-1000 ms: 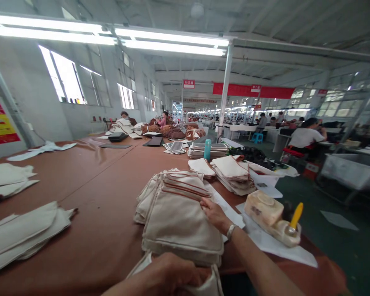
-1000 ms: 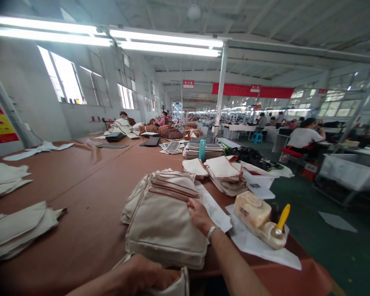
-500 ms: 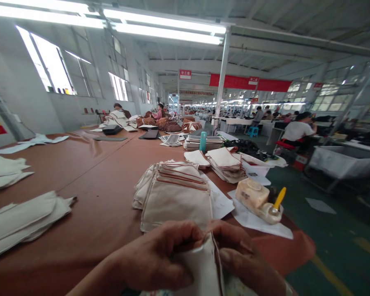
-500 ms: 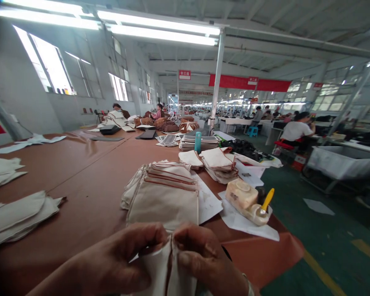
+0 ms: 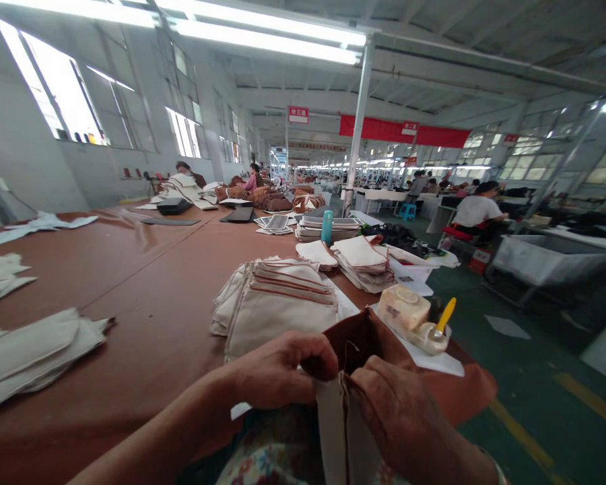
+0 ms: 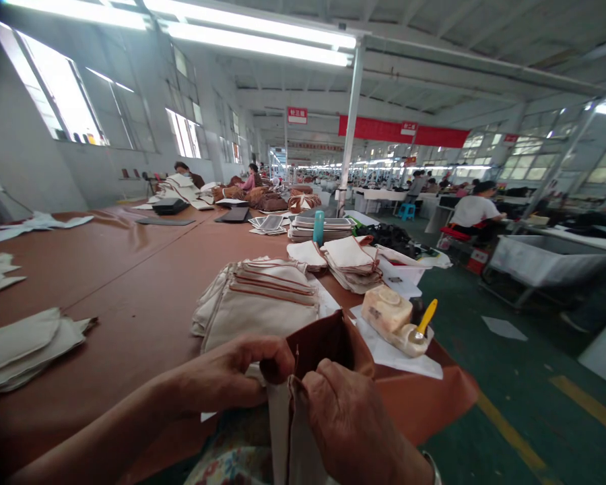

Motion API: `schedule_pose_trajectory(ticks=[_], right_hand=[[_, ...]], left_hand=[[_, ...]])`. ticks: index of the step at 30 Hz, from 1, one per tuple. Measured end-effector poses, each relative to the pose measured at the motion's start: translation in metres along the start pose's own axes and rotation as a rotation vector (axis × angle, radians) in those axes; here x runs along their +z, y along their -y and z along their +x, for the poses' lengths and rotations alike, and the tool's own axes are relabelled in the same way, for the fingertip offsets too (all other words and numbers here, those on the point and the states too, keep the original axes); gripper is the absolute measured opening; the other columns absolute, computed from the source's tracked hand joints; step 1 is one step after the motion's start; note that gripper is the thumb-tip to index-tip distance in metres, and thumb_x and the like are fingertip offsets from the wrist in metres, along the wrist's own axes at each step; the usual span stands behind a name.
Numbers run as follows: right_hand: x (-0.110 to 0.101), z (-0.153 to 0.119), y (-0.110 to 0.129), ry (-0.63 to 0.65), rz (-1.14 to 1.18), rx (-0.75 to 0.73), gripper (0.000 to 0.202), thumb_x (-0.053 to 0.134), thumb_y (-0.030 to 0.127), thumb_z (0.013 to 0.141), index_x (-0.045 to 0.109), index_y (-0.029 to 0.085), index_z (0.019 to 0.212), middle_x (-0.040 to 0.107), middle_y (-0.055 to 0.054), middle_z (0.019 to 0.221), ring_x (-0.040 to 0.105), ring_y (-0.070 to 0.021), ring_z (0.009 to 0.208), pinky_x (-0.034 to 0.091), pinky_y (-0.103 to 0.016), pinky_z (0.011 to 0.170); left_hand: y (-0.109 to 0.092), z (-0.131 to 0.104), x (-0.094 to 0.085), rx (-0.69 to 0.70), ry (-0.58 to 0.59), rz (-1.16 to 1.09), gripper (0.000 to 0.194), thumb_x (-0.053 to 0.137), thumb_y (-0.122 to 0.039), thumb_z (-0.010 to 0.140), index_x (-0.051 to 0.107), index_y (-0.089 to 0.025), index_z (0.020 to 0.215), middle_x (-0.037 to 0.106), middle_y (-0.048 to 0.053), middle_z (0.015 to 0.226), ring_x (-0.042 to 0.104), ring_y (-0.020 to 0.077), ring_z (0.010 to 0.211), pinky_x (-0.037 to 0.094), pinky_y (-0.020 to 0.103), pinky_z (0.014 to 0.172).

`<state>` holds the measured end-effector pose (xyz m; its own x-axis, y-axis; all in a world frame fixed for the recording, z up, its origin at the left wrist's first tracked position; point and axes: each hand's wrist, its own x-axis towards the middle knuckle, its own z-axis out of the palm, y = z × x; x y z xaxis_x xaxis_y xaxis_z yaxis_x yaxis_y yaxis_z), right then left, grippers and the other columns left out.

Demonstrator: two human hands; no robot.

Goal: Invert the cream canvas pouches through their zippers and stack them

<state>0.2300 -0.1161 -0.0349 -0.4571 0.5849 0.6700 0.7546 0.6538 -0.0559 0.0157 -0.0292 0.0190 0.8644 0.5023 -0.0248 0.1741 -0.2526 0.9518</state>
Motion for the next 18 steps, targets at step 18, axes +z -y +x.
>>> schedule_pose_trajectory(ticks=[18], right_hand=[[0.023,-0.035,0.024,0.198,1.271,1.017,0.033,0.051,0.042,0.089,0.046,0.02,0.065,0.038,0.002,0.06,0.033,-0.0132,0.055,0.031,-0.024,0.049]], left_hand=[[0.031,-0.008,0.039,-0.215,0.138,-0.302,0.017,0.062,-0.027,0.074,0.062,-0.014,0.085,0.046,-0.005,0.066,0.034,0.0079,0.056,0.025,0.019,0.048]])
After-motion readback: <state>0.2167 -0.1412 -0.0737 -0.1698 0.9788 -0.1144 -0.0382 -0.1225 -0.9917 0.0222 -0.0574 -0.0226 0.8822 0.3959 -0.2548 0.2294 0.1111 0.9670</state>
